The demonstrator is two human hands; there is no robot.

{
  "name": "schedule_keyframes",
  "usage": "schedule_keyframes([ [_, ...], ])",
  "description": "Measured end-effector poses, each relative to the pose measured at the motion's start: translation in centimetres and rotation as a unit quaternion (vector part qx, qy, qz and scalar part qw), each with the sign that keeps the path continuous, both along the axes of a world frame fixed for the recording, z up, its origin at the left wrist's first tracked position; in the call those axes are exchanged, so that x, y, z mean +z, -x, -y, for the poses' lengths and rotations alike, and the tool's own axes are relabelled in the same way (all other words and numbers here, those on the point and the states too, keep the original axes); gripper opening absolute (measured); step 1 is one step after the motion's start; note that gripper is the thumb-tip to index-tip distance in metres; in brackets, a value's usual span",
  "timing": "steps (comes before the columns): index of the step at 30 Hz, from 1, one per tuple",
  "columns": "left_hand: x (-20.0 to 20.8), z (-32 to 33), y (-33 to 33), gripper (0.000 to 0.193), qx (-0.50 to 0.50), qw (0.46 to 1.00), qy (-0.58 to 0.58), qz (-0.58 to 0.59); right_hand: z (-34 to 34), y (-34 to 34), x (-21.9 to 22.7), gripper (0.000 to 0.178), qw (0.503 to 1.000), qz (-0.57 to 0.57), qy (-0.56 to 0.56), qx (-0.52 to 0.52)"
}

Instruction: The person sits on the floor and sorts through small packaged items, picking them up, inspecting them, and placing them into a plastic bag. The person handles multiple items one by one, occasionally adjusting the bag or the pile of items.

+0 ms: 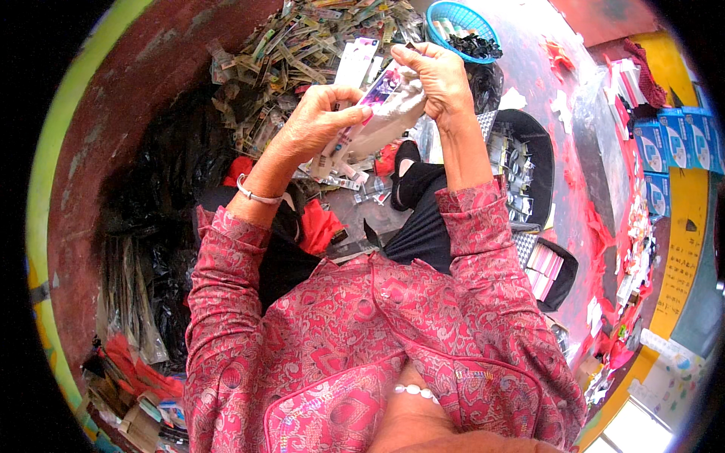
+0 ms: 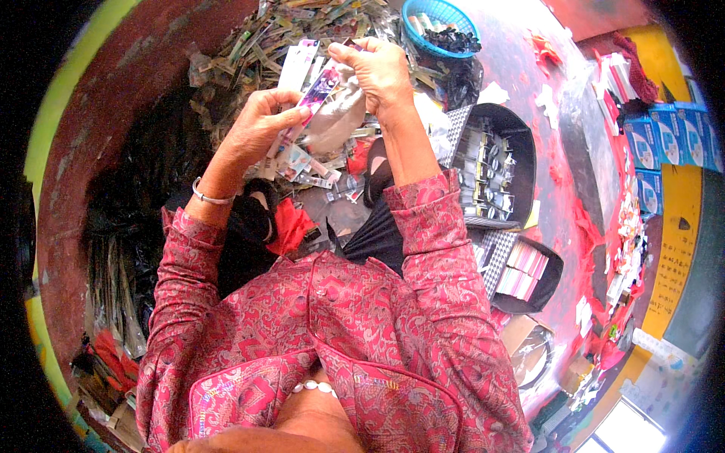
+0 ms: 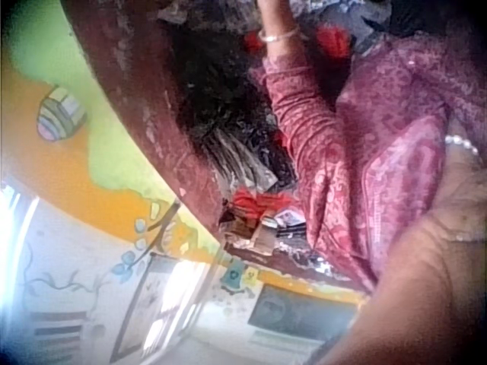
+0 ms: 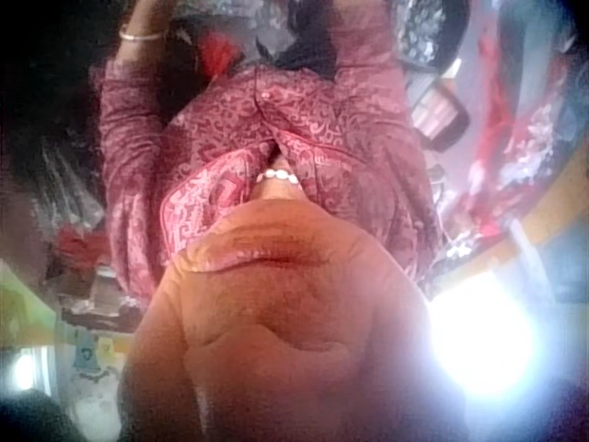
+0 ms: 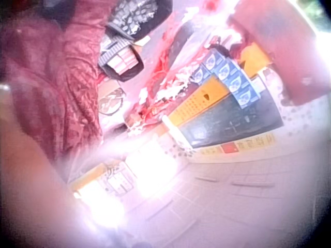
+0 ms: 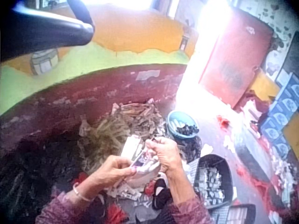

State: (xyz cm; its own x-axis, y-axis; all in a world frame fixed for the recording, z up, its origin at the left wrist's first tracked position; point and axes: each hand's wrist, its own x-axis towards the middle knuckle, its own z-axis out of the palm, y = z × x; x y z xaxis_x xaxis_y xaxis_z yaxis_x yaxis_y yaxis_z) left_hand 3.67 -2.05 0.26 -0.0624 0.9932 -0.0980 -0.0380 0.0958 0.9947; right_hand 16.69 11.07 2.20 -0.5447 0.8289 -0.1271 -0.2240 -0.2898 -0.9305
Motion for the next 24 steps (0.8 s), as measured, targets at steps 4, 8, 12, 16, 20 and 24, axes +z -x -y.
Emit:
schedule_keyframes([
  [4,-0.2,0.2,-0.3,0.016,-0.014,0.994,0.026,0.101,0.2,0.3,0.2,0.018,0.991,0.067,-0.095,-0.062],
  [8,0.2,0.4,-0.6,0.015,-0.018,0.983,0.061,0.172,-1.2,-0.3,0.3,0.020,0.969,0.124,-0.142,-0.161],
  [12,-0.4,0.3,-0.2,0.013,0.002,0.978,0.074,0.195,-4.0,-1.7,0.2,0.023,0.964,0.034,-0.110,-0.240],
  [16,-0.4,-0.1,0.1,0.011,0.041,0.983,0.067,0.168,-1.6,-1.0,1.4,0.030,0.981,0.024,-0.073,-0.178],
  [20,0.1,-0.2,0.6,0.013,0.018,0.993,0.032,0.113,-1.9,-1.4,0.5,0.032,0.991,0.083,0.059,0.084],
  [24,0.2,-0.3,0.7,0.019,0.020,0.983,0.065,0.171,-0.9,-0.8,0.4,0.022,0.993,0.058,-0.009,0.099],
])
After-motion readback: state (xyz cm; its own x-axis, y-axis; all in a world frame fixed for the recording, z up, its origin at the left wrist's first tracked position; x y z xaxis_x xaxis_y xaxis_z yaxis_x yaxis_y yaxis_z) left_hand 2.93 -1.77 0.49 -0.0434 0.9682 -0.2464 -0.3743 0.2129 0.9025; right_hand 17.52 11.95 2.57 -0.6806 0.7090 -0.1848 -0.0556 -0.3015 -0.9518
